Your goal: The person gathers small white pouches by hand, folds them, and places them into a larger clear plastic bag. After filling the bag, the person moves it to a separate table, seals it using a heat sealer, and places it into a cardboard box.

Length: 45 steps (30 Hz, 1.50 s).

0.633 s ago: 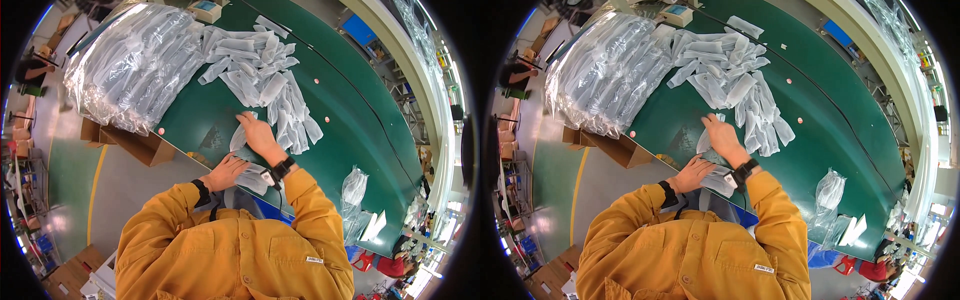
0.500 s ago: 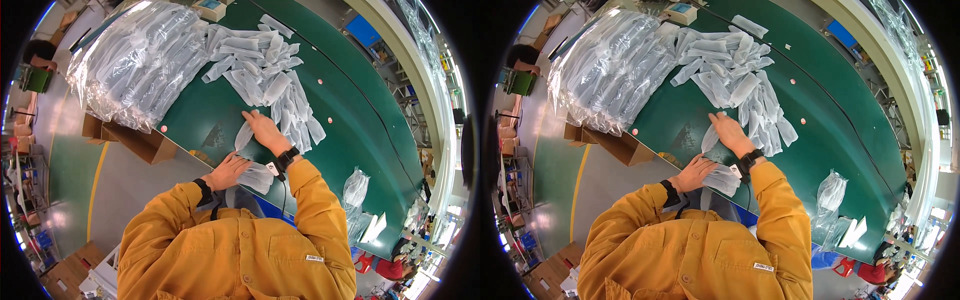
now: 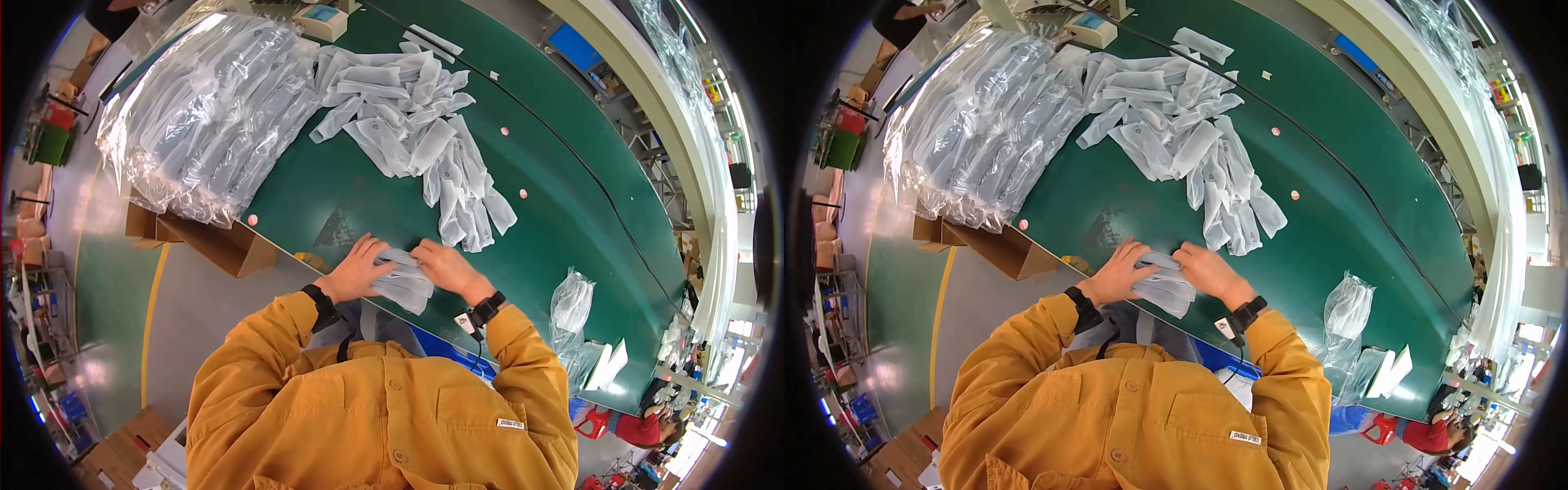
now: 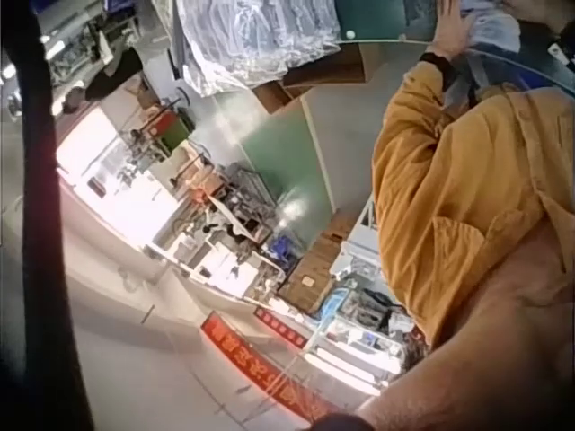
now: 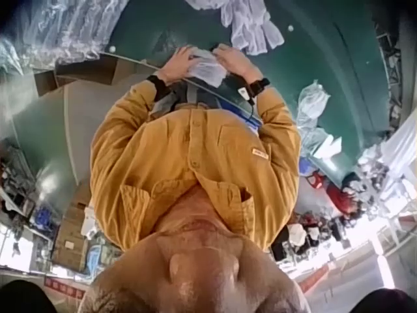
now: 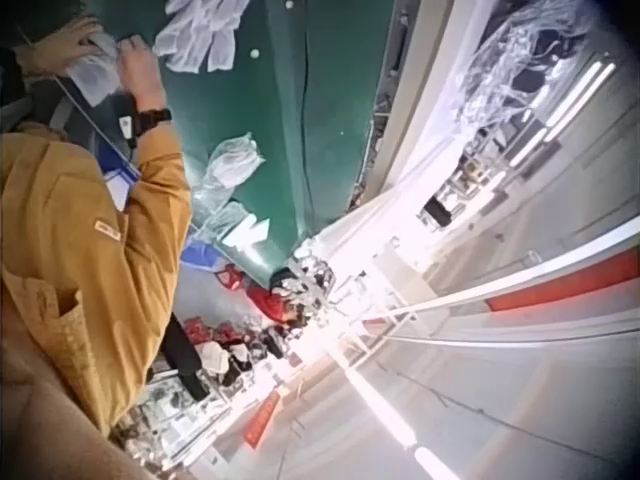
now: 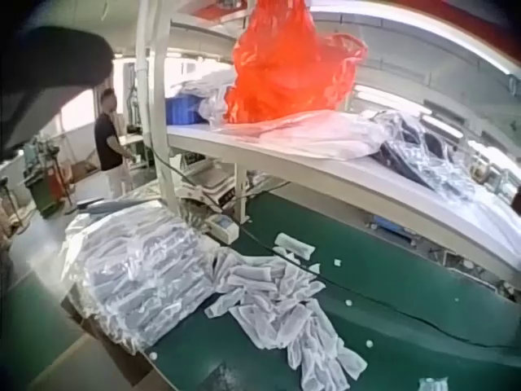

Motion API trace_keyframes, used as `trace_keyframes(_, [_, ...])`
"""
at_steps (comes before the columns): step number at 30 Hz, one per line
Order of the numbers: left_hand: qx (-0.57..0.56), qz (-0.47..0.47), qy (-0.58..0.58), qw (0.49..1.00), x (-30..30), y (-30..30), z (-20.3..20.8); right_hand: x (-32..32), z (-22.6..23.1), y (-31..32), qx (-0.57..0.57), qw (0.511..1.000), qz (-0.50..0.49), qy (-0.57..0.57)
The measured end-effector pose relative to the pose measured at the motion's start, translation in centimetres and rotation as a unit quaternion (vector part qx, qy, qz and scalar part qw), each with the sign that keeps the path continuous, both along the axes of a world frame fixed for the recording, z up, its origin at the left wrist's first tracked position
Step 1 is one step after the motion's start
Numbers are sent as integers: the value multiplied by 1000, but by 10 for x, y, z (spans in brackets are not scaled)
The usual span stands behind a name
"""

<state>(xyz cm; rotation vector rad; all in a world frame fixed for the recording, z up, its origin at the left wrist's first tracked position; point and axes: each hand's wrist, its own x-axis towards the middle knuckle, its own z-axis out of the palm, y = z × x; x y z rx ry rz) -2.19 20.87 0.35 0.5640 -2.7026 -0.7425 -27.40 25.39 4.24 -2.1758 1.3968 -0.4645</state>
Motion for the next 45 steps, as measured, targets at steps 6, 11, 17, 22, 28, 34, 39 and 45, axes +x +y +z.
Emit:
trace_keyframes(6, [-7, -60, -14, 998, -6, 3, -9, -49, 8, -62, -148, 973, -28, 175])
trace_keyframes(11, [50, -90, 5, 995, -20, 12, -3, -62, -6, -82, -143, 972, 0, 189])
trace_keyframes(17, [50, -100, 8, 994, -23, 28, -5, -35, -4, -38, -143, 966, -214, 24])
trace_keyframes(22, [58, -108, -5, 992, -20, 25, -7, -18, -7, 14, -64, 970, -227, -58])
trace_keyframes(28, [49, -86, 16, 995, -23, 24, 0, -22, -9, 37, 68, 940, -308, -127])
trace_keyframes(34, [-1, -69, 7, 998, -29, 20, 14, -33, -27, 48, 28, 962, -251, -103])
trace_keyframes(39, [-21, -71, -6, 997, -26, 21, 13, -32, 24, 48, 67, 939, -285, -184])
trace_keyframes(45, [23, -100, 4, 995, -21, 27, -12, -2, 80, 13, -22, 951, -247, -185])
